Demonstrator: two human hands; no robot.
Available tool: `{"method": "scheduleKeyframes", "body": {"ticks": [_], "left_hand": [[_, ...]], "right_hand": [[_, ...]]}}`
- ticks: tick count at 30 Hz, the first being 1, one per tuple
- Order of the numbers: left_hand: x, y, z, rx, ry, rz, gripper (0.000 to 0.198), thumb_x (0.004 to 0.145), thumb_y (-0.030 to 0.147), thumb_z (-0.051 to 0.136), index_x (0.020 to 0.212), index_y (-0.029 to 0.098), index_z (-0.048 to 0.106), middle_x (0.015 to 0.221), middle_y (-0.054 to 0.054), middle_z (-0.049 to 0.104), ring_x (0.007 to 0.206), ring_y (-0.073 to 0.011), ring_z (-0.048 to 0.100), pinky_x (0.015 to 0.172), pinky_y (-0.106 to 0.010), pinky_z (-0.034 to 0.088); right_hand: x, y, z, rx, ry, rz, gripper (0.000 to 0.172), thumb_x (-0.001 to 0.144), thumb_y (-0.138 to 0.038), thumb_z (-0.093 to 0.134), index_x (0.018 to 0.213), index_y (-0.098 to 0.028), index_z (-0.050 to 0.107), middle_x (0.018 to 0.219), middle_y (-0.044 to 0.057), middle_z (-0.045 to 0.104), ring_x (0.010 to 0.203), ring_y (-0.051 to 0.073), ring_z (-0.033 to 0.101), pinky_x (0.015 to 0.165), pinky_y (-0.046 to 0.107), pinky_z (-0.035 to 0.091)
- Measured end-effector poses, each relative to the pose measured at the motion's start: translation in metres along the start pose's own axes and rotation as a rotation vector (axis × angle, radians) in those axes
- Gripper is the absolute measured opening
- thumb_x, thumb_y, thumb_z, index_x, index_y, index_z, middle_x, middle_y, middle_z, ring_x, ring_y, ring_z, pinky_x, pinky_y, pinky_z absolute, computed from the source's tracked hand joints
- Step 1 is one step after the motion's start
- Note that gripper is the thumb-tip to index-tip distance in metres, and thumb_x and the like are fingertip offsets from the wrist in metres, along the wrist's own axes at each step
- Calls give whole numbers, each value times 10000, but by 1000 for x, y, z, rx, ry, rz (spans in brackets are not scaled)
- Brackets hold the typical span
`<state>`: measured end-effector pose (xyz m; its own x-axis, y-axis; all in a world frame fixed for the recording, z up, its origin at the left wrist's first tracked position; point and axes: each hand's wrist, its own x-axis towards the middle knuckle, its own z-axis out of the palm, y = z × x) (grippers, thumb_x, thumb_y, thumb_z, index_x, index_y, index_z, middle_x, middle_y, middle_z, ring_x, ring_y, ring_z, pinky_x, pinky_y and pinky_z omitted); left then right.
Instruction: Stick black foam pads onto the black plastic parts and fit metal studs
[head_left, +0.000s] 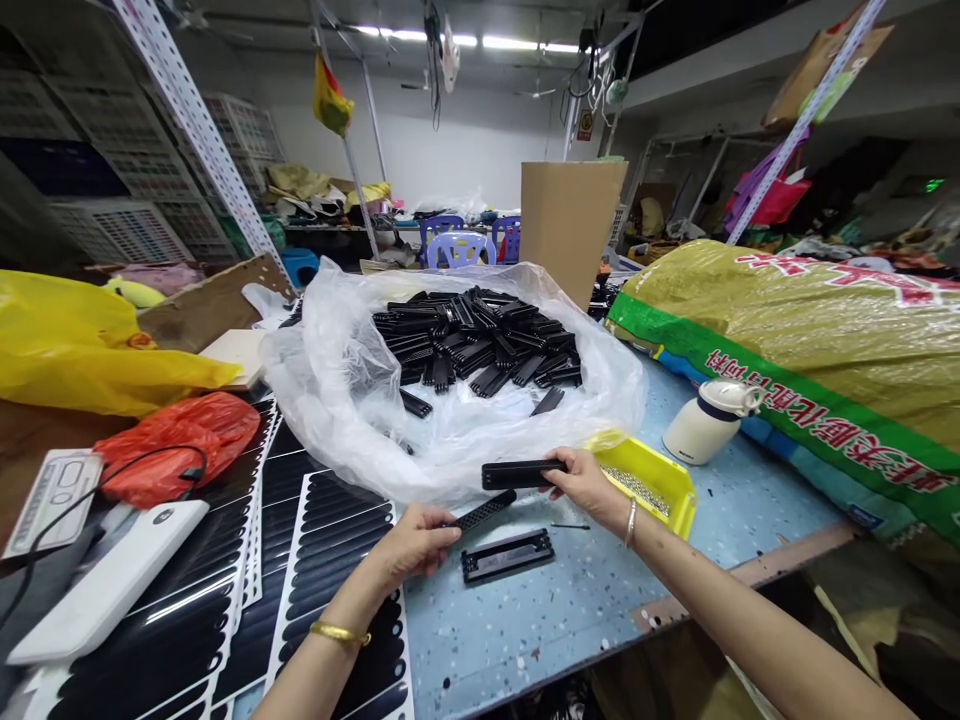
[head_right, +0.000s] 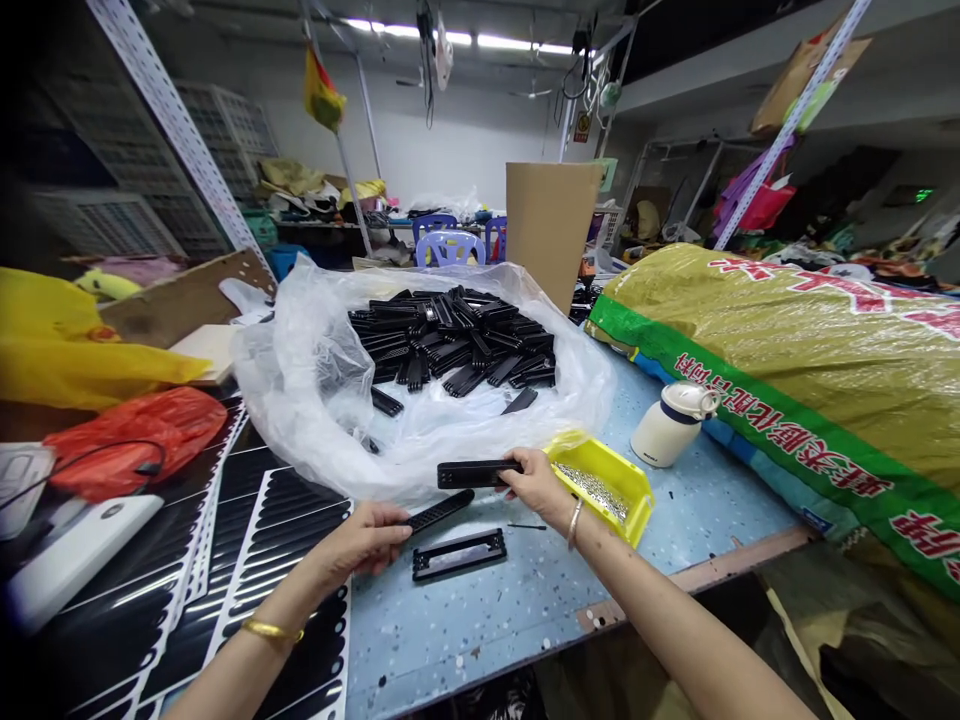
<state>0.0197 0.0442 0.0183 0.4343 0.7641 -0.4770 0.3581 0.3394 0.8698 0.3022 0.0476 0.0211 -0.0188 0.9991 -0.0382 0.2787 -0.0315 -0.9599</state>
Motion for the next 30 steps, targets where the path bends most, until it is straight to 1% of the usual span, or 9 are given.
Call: {"method": "scheduleKeyframes", "body": {"ticks": [4, 6, 8, 11, 15, 18, 23, 26, 30], "left_hand": [[2, 5, -1, 272, -104, 24, 402, 676, 449, 595, 879, 119, 700, 428, 72, 428, 357, -82, 343, 385, -224, 223], [3, 7, 0, 408, -119, 107, 361, 714, 416, 542, 838, 131, 725, 433, 61, 424, 407, -97, 369, 432, -232, 261], [3, 7, 0, 535, -67, 214, 316, 716, 364, 538, 828, 152, 744, 468, 50, 456, 464, -105, 394, 480, -236, 272], [2, 0, 1, 669, 100, 271, 326, 701, 338, 558, 889, 163, 758, 480, 48, 459, 483, -118, 396, 504, -248, 260], [3, -11, 0, 679, 234, 271, 403, 707, 376, 558, 977, 140, 742, 480, 44, 453, 497, -144, 425, 522, -258, 271], [5, -13, -1, 670, 223, 301, 373, 739, 389, 529, 929, 141, 733, 495, 37, 475, 505, -145, 432, 525, -260, 271], [5, -8, -2, 670, 154, 337, 357, 789, 437, 480, 596, 165, 609, 483, 42, 441, 495, -114, 378, 510, -249, 250], [3, -8, -2, 613, 208, 288, 329, 750, 458, 530, 571, 183, 546, 439, 57, 417, 463, -110, 382, 476, -233, 240], [3, -12, -2, 508, 218, 245, 295, 733, 459, 553, 617, 188, 549, 409, 63, 437, 415, -113, 423, 433, -220, 252]], "right_hand": [[11, 4, 25, -126, -10, -50, 206, 707, -169, 537, 830, -158, 701, 712, 13, 692, 663, 169, 655, 609, 270, 542], [15, 5, 36, -171, -64, -73, 208, 674, -123, 577, 798, -178, 736, 739, 5, 712, 760, 181, 658, 725, 283, 530], [18, 5, 41, -211, -148, -77, 227, 637, -110, 640, 811, -189, 761, 730, -1, 721, 769, 184, 651, 745, 281, 514], [21, 6, 33, -245, -289, -34, 297, 604, -134, 711, 894, -157, 770, 677, 7, 719, 663, 172, 636, 622, 252, 497], [26, 11, 21, -258, -349, 22, 259, 625, -86, 663, 860, -113, 770, 687, 25, 731, 628, 154, 635, 557, 216, 469], [29, 15, 23, -278, -309, 44, 254, 623, -51, 635, 831, -104, 769, 712, 37, 742, 640, 155, 645, 572, 217, 480], [22, 14, 27, -314, -237, 16, 378, 601, -25, 628, 933, -145, 765, 826, 32, 762, 780, 190, 679, 730, 280, 531], [15, 12, 26, -318, -252, -5, 442, 588, 10, 593, 955, -170, 762, 874, 18, 766, 835, 193, 689, 785, 288, 537], [12, 15, 26, -329, -254, -1, 439, 593, 33, 557, 938, -152, 757, 863, 25, 765, 796, 176, 697, 736, 256, 550]]}}
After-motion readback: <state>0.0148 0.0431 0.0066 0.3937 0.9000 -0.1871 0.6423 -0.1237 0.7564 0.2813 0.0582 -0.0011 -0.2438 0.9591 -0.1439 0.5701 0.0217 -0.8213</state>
